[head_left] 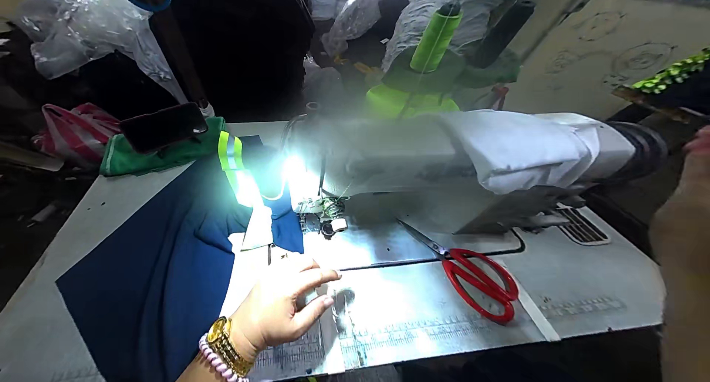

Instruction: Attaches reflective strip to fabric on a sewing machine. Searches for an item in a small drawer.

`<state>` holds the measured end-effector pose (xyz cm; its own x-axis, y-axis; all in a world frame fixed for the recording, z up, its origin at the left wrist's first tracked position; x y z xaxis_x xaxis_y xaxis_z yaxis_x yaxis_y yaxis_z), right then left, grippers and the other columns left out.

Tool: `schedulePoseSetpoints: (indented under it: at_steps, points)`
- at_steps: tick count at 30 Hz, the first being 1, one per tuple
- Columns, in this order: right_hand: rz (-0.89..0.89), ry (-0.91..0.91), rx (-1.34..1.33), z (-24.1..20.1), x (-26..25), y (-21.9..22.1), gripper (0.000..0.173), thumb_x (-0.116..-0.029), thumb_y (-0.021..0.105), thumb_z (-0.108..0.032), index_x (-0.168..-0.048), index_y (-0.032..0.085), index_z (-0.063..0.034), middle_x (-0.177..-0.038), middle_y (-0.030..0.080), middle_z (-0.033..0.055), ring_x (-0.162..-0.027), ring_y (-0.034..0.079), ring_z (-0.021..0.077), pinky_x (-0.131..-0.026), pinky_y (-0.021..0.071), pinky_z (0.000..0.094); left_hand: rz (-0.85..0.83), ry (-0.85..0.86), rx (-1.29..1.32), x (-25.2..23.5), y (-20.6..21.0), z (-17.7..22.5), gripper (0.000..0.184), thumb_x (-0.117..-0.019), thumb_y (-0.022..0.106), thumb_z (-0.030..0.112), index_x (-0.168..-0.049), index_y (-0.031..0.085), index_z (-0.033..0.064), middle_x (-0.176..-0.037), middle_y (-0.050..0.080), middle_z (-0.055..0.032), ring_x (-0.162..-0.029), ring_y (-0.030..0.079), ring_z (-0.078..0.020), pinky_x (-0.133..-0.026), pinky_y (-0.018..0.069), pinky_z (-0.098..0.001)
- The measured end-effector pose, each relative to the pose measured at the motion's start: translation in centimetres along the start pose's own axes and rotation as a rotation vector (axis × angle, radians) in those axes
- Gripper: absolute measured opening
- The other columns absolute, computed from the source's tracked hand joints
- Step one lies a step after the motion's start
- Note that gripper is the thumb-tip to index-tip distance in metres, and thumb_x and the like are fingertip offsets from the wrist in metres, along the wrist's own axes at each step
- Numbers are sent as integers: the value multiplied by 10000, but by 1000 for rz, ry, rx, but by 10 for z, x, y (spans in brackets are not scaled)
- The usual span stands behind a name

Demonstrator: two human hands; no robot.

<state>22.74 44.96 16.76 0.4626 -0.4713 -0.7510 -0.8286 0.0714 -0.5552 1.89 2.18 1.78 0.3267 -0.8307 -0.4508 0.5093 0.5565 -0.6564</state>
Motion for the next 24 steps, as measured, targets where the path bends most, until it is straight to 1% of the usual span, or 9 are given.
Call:
schedulePoseSetpoints:
  at_steps: [2,4,6,8,12,15,18,21,24]
  points:
    - [-59,-165,-130,-89,48,19,319,-1086,476,-154,-1275,569,85,-1191,642,224,-1053,653,216,-918,549,377,-33,-10,16,2,2,-1,323,-1035,530,397,-1242,721,239,-1078,722,21,-1024,669,-110,-897,552,-346]
    - [-295,-206,-305,-162,95,64,220,-1026,550,-166,-1115,685,-18,-1024,702,87,-924,682,127,-810,590,325,-78,-12,12,3,6,-3,320,-1038,535,378,-1253,715,224,-1058,717,8,-985,668,-122,-872,547,-352]
    - [-546,-139,-401,-209,127,121,206,-986,575,-196,-1054,749,-109,-968,726,-4,-883,694,76,-799,609,291,-97,-14,6,2,8,-3,312,-1037,539,368,-1241,718,213,-1028,712,4,-955,665,-124,-853,542,-350]
    - [-744,32,-437,-232,142,166,212,-985,591,-238,-1058,748,-115,-966,719,0,-857,680,70,-797,589,277,-101,-18,4,2,8,-3,306,-1035,536,357,-1226,722,206,-1020,711,3,-969,663,-123,-865,535,-357]
    - [-1076,318,-173,-265,131,210,384,-1009,612,-417,-1202,703,-97,-1079,699,90,-985,674,213,-909,542,437,-88,-13,-14,3,7,-3,309,-1029,540,370,-1196,735,198,-1025,730,4,-980,680,-130,-869,546,-371]
    - [-1133,304,2,-275,126,222,435,-1042,531,-444,-1221,694,-83,-1177,696,131,-1148,648,262,-1006,494,470,-94,-7,-13,2,5,-2,302,-1024,533,345,-1168,740,179,-987,723,-13,-942,680,-155,-828,545,-377]
    - [-1114,241,57,-275,129,225,375,-1058,488,-356,-1172,723,-86,-1154,708,143,-1147,653,284,-1000,494,485,-80,-111,-54,0,2,-3,344,-1055,462,348,-1071,739,145,-963,744,-29,-922,712,-163,-807,567,-400]
    - [-1062,248,-72,-269,131,223,281,-1018,541,-281,-1027,717,-63,-963,697,134,-972,673,278,-882,527,485,48,-394,-49,-8,-13,-11,368,-1063,441,305,-1012,749,111,-942,725,-25,-900,698,-122,-819,573,-339]
    - [-941,184,-356,-264,146,211,188,-962,586,-230,-896,685,-84,-780,624,35,-741,615,145,-707,529,360,91,-706,148,-17,-26,-24,331,-1072,477,294,-963,733,114,-785,684,42,-644,627,-23,-623,543,-217]
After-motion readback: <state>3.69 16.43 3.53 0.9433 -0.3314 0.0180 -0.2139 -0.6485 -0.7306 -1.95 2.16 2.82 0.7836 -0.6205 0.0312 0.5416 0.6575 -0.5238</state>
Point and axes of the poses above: each hand's wrist, its own x-axis away from the middle knuckle, its own y-axis out of the palm, z = x × y, the point moved 4 cm from there along -x, towards the middle knuckle
